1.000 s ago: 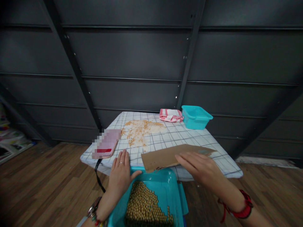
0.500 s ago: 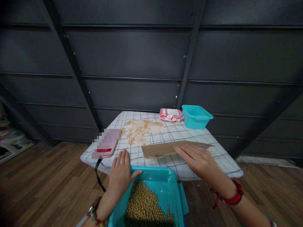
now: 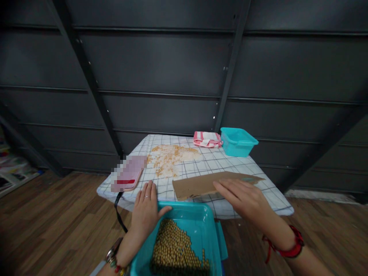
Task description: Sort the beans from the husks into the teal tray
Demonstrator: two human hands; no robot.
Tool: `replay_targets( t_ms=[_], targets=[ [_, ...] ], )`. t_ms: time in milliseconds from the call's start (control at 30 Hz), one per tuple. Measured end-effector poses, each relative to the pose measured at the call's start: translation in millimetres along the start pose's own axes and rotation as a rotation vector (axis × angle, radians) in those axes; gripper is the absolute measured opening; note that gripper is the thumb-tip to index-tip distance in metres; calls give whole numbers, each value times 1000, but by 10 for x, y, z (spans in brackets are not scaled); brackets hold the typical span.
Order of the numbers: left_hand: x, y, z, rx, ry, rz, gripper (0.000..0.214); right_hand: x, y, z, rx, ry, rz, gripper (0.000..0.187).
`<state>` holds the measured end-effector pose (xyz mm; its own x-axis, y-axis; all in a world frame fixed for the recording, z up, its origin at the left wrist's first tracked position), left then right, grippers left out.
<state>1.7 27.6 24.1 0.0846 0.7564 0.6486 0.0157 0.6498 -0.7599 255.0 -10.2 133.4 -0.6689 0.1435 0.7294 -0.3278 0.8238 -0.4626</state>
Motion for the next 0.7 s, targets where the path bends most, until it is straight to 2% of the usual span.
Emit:
replay_targets(
  t_ms=[133, 267, 433, 700],
  targets=[
    [-4, 12, 11, -15, -2, 5, 88, 67, 51, 9, 0, -34, -34, 31],
    [-22, 40, 27, -25, 9, -9, 87, 4, 54, 40, -7, -8, -5, 32],
    [-18, 35, 14, -17, 13, -15, 87, -90, -50, 54, 48, 32, 18, 35],
    [13, -2, -18, -13, -6, 43, 90, 22, -202, 87, 84, 22, -7, 34]
  ],
)
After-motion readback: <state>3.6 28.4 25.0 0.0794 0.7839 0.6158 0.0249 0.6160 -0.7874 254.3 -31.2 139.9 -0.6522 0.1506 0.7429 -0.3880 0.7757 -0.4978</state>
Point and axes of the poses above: each hand's wrist, its own x-axis towards the middle knuckle, its own y-axis out of the palm, z = x × y, the point moved 4 cm from there along x, towards the middle knuckle, and after that the axes turned 15 degrees about -z, right-handed, at the moved point
